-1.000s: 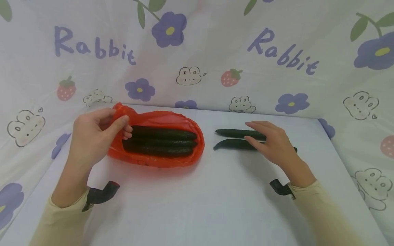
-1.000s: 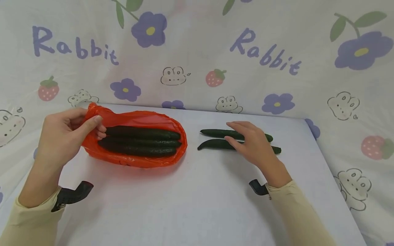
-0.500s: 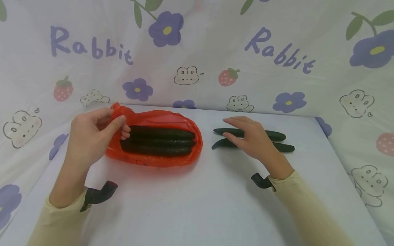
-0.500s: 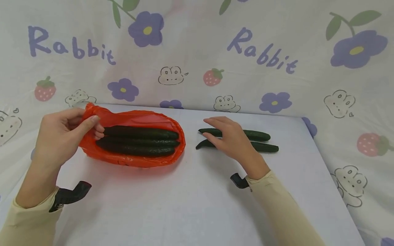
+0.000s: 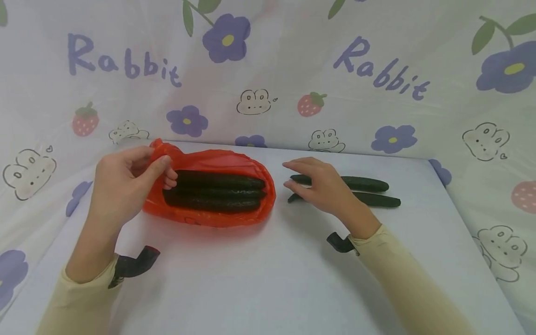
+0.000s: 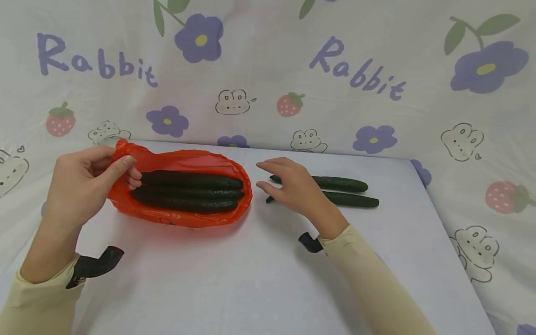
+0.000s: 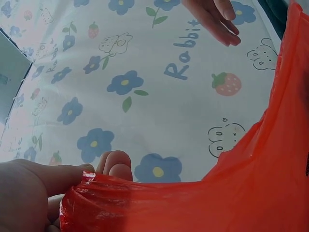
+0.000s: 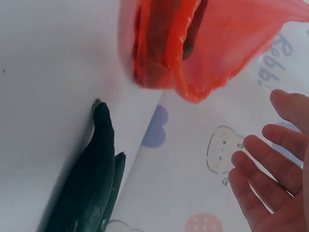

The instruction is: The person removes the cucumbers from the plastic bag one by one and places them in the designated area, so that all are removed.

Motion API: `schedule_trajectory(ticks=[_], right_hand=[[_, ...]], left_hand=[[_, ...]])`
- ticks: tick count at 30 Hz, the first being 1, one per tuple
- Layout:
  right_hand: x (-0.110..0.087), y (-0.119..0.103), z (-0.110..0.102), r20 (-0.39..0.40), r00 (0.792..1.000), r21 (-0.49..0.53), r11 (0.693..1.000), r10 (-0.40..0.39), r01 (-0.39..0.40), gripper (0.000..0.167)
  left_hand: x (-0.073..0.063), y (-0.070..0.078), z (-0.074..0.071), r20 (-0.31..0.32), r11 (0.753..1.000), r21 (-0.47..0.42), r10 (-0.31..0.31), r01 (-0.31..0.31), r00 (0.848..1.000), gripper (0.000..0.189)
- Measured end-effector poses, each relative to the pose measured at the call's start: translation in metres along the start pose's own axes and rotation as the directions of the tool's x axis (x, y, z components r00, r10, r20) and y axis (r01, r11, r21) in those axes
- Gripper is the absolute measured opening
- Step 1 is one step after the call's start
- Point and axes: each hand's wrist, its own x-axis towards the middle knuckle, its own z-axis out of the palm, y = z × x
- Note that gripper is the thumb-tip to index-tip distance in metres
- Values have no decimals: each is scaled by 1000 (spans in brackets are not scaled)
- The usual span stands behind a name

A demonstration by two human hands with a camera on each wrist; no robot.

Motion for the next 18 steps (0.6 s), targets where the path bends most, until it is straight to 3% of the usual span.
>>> schedule_trajectory(ticks=[18], right_hand=[[23, -10, 17, 50, 997, -14, 998, -54, 55, 52]], left_hand=[[0, -1, 1, 9, 1000, 13, -9, 9, 1000, 21]])
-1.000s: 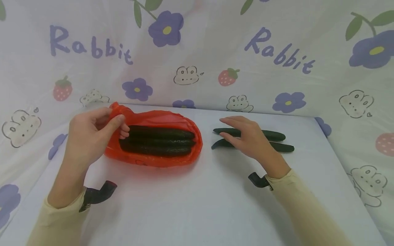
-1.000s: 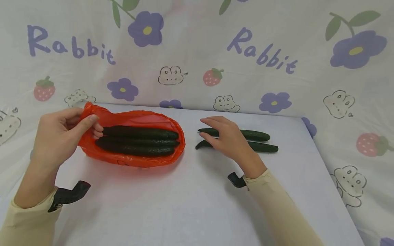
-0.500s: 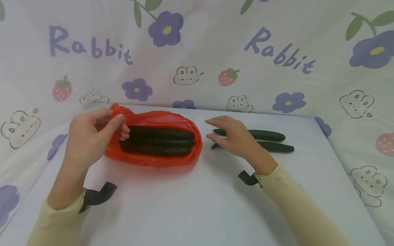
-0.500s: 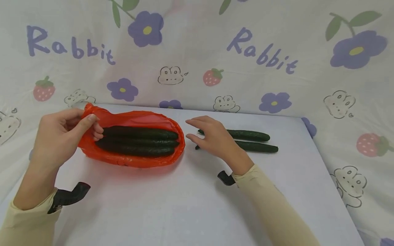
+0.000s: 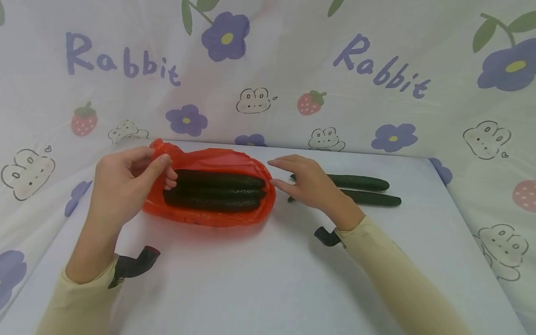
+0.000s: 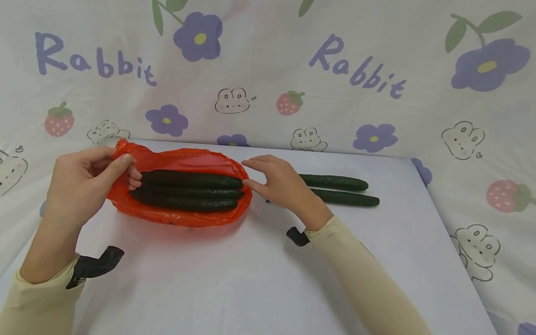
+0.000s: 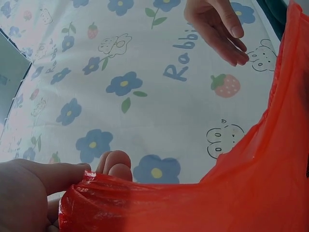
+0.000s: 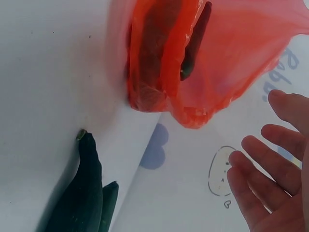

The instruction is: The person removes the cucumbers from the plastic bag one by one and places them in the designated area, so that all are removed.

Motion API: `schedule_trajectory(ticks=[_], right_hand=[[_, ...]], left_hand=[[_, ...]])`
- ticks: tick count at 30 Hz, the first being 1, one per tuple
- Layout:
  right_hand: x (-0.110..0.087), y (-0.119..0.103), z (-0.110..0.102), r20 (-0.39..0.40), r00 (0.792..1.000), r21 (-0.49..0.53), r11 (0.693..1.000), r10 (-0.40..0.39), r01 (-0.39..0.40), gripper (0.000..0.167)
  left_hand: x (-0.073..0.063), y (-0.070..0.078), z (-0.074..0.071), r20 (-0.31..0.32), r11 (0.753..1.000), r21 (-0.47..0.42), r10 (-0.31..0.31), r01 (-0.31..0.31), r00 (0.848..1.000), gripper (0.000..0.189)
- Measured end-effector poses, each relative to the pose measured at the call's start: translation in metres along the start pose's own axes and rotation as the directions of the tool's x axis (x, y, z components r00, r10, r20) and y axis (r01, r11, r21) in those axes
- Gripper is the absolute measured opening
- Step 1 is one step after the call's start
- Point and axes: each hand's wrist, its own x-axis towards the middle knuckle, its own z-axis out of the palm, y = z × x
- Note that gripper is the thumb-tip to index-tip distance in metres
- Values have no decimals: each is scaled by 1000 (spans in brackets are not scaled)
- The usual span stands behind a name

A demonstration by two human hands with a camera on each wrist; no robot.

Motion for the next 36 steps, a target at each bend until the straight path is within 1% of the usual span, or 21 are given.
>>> schedule_trajectory(ticks=[6, 13, 16, 23, 30, 36], right_hand=[[7, 2, 3, 28, 1000, -1, 1000, 1, -1, 52], [17, 1, 8, 39, 998, 29, 998, -49, 48, 50], [21, -1, 9, 40, 998, 36, 998, -56, 55, 50], [31, -9, 10, 79, 996, 46, 998, -49, 46, 51], [36, -13, 15, 112, 994, 48, 999, -17, 12, 51], [42, -18, 19, 148, 989, 61, 998, -15, 6, 51]], left_hand=[[1, -1, 0, 2, 1000, 0, 0, 0, 1000, 22], [0, -2, 0, 3, 1000, 4, -16, 16, 1000, 24], [0, -2, 0, 5, 1000, 1, -14, 14, 1000, 23], [1, -1, 0, 6, 1000, 0, -15, 15, 1000, 21], [0, 0, 0, 11, 1000, 7, -20, 19, 1000, 23], [0, 1, 0, 19, 999, 19, -30, 30, 999, 24]])
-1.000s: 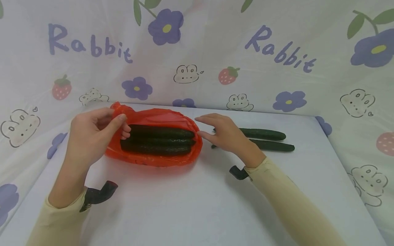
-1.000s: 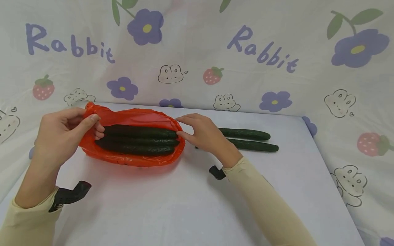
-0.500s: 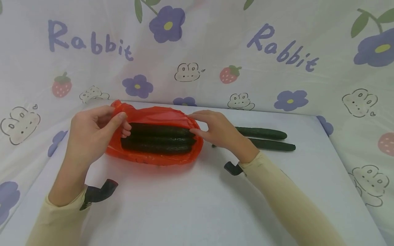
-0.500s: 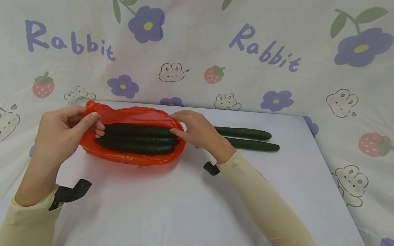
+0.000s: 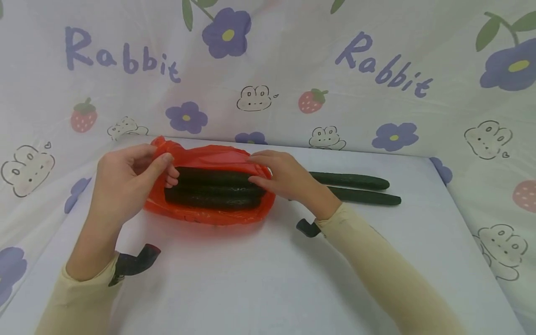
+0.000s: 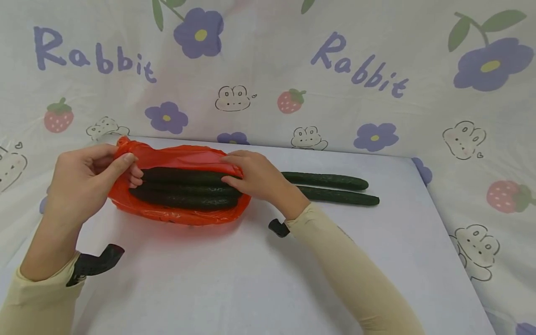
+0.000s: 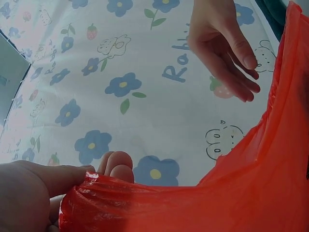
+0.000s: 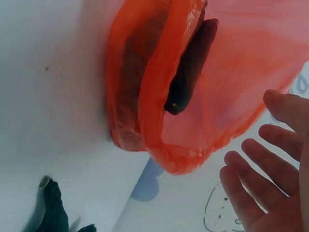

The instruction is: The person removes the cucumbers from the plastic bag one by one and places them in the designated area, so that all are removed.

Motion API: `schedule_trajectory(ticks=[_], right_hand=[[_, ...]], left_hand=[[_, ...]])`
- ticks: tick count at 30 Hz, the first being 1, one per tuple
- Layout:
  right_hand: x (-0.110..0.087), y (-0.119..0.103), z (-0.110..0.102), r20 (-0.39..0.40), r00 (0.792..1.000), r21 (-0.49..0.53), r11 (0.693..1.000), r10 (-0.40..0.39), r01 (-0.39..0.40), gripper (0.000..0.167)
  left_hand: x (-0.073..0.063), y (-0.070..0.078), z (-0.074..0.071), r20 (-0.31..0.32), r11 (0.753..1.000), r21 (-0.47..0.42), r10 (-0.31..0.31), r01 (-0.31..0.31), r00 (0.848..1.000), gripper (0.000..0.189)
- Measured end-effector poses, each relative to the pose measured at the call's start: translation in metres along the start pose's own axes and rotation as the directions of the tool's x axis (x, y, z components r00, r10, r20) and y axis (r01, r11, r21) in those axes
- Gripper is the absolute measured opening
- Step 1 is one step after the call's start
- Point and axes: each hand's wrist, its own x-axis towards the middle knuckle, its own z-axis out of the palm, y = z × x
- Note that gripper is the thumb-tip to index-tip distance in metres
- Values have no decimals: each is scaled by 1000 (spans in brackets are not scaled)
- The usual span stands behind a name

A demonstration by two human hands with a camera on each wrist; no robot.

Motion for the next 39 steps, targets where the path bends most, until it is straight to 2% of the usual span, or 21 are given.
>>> schedule_trajectory(ticks=[13, 22, 34, 39], right_hand=[[14, -5, 11, 39, 997, 13, 998, -66, 66, 50], [22, -7, 19, 60, 996, 7, 998, -67, 67, 51], [33, -7, 34, 94, 992, 50, 996, -83, 79, 50], [40, -10, 35, 128, 991, 18, 999, -41, 39, 48]], left_hand=[[0, 1, 1, 1, 1000, 17, 8, -8, 1000, 23], [1, 0, 1, 2, 1000, 9, 11, -11, 1000, 22], [-2, -3, 3, 8, 1000, 7, -4, 4, 1000, 22], [-1, -1, 2, -6, 1000, -6, 28, -28, 1000, 20]])
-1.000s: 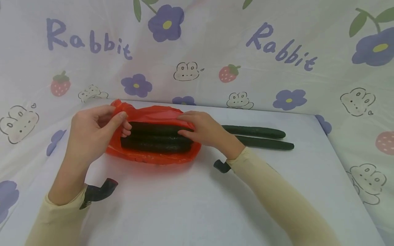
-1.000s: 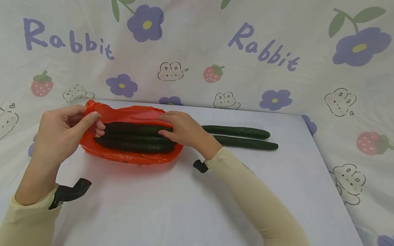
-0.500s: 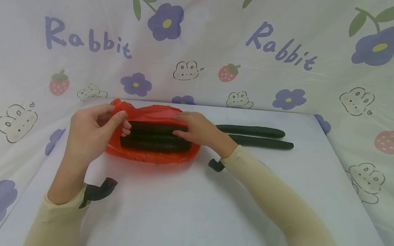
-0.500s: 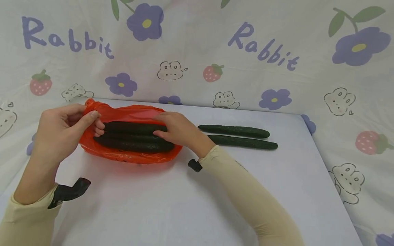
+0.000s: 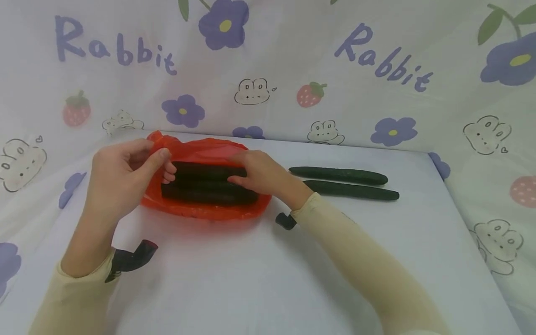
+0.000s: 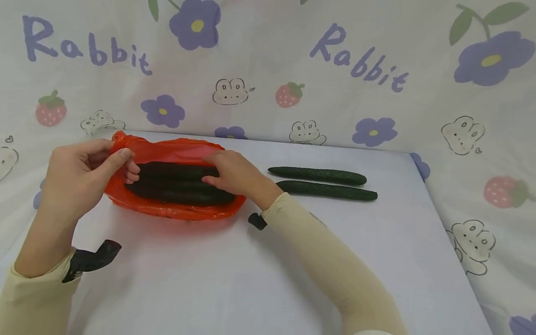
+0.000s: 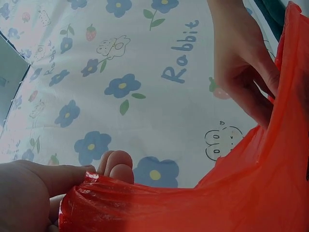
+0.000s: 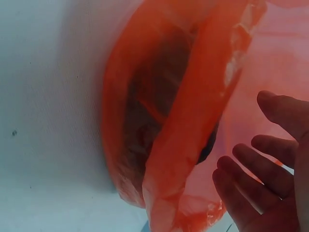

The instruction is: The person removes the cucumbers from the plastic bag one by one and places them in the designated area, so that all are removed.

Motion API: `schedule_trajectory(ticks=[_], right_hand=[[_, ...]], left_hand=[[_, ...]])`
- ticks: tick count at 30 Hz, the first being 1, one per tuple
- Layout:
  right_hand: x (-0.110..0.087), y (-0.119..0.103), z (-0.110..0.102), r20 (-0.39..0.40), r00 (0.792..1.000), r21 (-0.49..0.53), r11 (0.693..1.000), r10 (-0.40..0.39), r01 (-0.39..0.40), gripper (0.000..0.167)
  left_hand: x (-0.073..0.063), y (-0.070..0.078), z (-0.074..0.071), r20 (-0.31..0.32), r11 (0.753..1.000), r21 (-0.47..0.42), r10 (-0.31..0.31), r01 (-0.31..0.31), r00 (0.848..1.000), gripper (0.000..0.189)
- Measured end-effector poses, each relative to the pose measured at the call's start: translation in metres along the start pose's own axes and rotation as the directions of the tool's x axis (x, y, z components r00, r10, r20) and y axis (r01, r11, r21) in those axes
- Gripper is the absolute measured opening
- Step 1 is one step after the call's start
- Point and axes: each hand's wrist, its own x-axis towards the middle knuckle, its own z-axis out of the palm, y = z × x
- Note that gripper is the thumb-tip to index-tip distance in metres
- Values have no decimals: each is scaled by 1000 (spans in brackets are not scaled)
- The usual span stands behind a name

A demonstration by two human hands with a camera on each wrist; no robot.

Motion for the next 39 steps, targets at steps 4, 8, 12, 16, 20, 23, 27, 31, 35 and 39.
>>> schedule_trajectory(ticks=[4, 8, 12, 16, 20, 23, 27, 31, 35, 39], right_hand=[[3, -2, 0, 5, 1000, -21, 1000, 5, -5, 49], [6, -2, 4, 9, 1000, -39, 999, -15, 15, 48], [10, -3, 8, 8, 1000, -40, 999, -4, 4, 48], [15, -6, 10, 31, 999, -48, 999, 25, -24, 50], [20, -8, 11, 46, 999, -51, 999, 20, -18, 52], [24, -8, 12, 50, 999, -40, 999, 16, -14, 53], [28, -7, 14, 51, 998, -35, 999, 30, -29, 54], [33, -4, 20, 41, 999, -67, 998, 26, -23, 49], [37, 0, 28, 31, 999, -93, 996, 8, -6, 46], [39, 2, 33, 18, 1000, -125, 992, 6, -4, 38]], left_hand=[[1, 2, 0, -4, 1000, -14, 8, -8, 1000, 20], [0, 2, 0, 6, 1000, -12, -5, 5, 1000, 22], [0, 1, 1, 7, 1000, -16, -11, 11, 1000, 23], [1, 1, 2, 11, 1000, -18, -21, 21, 1000, 22], [1, 0, 2, 16, 1000, -7, -18, 18, 1000, 22], [2, 0, 2, 21, 1000, -1, -16, 16, 1000, 22], [2, 1, 2, 24, 1000, 7, -26, 26, 999, 22], [3, 2, 3, 26, 1000, 13, -29, 29, 999, 22], [2, 2, 3, 26, 1000, 14, -24, 24, 999, 22], [3, 1, 3, 29, 1000, 13, -25, 25, 999, 22]])
